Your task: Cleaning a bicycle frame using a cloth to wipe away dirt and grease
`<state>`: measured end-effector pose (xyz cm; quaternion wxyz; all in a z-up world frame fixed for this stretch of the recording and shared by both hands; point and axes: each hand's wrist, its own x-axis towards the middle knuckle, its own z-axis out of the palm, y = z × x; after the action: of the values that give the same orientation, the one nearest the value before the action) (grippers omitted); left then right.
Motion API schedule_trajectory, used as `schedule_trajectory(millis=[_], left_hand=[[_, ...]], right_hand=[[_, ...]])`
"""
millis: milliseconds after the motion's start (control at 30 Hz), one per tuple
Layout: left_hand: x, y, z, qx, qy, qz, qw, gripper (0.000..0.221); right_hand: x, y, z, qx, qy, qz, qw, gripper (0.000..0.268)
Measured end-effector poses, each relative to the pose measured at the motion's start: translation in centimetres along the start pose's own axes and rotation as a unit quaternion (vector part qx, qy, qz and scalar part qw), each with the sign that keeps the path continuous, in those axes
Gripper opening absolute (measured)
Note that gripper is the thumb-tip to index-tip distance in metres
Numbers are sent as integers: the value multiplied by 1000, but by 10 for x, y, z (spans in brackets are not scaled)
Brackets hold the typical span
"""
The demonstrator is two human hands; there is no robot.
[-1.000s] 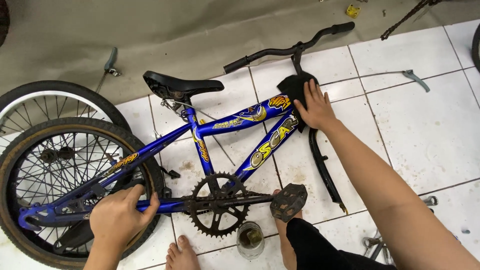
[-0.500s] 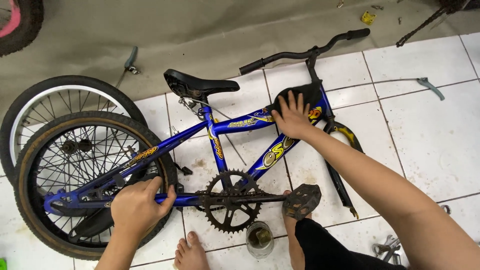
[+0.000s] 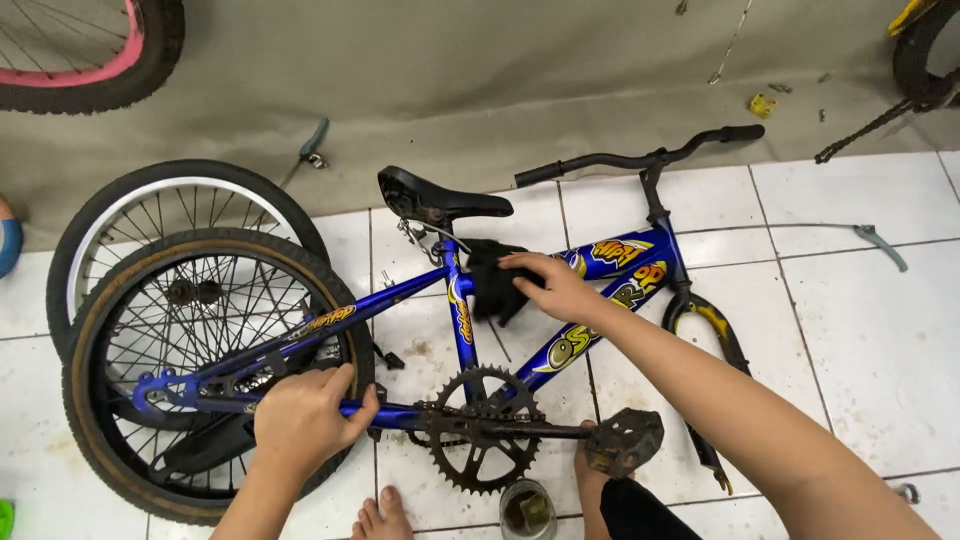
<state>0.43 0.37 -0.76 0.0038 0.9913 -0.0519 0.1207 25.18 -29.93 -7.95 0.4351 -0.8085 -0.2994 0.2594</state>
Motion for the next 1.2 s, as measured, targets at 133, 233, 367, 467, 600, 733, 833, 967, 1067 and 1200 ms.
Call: schedule_trajectory(millis=[133, 233, 367, 467, 600, 733, 833, 967, 1067, 1200], left_hand=[[-1, -2, 2, 0, -1, 4, 1000, 36], [-1, -1, 2, 0, 6, 8, 1000, 40], [0, -2, 3, 5, 27, 13, 1000, 38], [-1, -2, 4, 5, 26, 11, 1000, 36], [1, -4, 2, -4, 13, 21, 1000, 37], [-1, -3, 2, 1, 31, 23, 999, 38], [-3, -2, -1, 37, 12, 11, 999, 29], [-1, -4, -6, 45, 11, 10, 999, 31], [-3, -1, -8, 40, 2, 9, 999, 32], [-3, 1, -10, 37, -1, -1, 999, 32]], right_hand=[[-11, 63, -49, -49, 38, 81, 995, 38], [-23, 118, -83, -222, 87, 73, 969, 46], [-21, 156, -98, -380, 119, 170, 902, 62], [-7, 128, -85, -382, 109, 211, 893, 58], [7, 62, -64, -403, 36, 240, 883, 49], [4, -18, -34, -417, 3, 62, 907, 45], [-4, -100, -25, -328, 78, 67, 939, 52], [14, -129, -3, -224, 63, -20, 972, 31], [12, -100, 31, -200, -47, -85, 975, 35], [-7, -106, 33, -165, -129, -60, 976, 31]])
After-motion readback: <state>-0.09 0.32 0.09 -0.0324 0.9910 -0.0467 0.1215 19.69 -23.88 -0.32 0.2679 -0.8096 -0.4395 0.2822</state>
